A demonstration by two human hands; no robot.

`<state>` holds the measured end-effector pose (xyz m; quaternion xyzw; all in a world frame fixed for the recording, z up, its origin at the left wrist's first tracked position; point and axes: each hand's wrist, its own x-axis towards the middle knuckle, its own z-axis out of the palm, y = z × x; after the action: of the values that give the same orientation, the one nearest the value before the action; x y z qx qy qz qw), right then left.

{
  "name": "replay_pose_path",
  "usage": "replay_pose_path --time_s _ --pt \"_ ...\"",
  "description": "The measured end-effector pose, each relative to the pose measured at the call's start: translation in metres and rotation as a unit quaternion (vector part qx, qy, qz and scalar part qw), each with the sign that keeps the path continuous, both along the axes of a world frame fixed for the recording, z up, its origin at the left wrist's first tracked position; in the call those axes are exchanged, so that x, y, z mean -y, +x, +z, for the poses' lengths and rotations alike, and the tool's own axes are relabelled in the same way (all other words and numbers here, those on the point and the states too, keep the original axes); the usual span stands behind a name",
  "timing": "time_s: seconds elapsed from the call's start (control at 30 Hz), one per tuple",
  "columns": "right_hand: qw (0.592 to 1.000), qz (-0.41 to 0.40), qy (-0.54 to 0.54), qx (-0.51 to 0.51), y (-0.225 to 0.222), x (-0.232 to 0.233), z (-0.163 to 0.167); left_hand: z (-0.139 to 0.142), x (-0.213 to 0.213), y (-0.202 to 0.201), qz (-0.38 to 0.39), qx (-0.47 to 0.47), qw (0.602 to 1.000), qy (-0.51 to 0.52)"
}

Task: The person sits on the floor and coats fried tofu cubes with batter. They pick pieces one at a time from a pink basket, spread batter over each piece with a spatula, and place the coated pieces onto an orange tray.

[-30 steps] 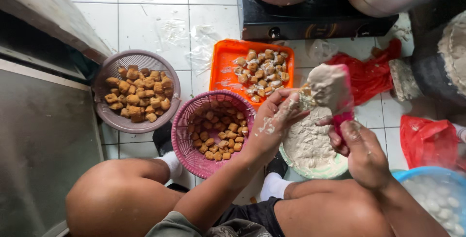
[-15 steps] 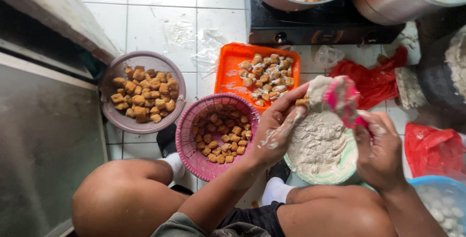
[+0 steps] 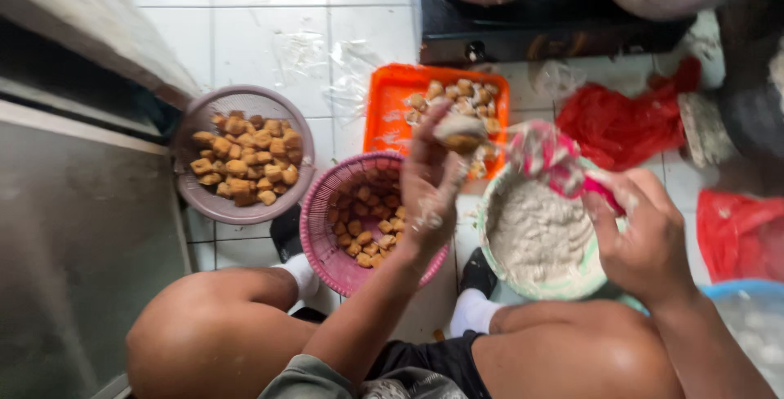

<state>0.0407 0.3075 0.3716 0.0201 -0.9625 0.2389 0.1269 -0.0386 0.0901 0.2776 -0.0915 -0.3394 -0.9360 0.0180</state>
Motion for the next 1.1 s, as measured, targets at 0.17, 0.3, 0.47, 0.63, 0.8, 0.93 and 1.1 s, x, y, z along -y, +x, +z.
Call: replay_pose_path --time_s 0.17,0.3,0.47,0.63,0.8,0.93,1.1 --pt "0.836 -0.043 -0.523 0.157 -0.001 -0.037 -0.018 -0.096 0.007 -0.027 0.056 0.016 0.95 -0.308" --pt "0.729 -0.069 -0.665 0.148 0.013 -0.063 -0.021 -0.166 -0.004 -0.028 0.012 0.122 0.833 -0.54" --pt "0.777 -0.154 -0.601 0.106 0.038 -0.106 -0.087 -0.189 0.0 -0.061 0.137 -0.113 0.761 -0.624" --pt "0.923 -0.203 -0.26 0.2 0.082 -0.12 -0.219 -0.192 0.036 -0.055 0.044 -0.057 0.776 -0.626" --pt "0.952 -0.083 0.045 0.291 0.13 -0.1 -0.289 -0.23 0.062 0.004 -0.017 -0.011 0.688 -0.726" --pt "0.925 -0.053 0.092 0.365 0.136 -0.097 -0.311 -0.277 0.076 0.052 -0.072 -0.033 0.62 -0.781" --pt "0.917 -0.06 -0.118 0.377 0.148 -0.096 -0.328 -0.314 0.094 0.079 -0.15 0.011 0.545 -0.825"
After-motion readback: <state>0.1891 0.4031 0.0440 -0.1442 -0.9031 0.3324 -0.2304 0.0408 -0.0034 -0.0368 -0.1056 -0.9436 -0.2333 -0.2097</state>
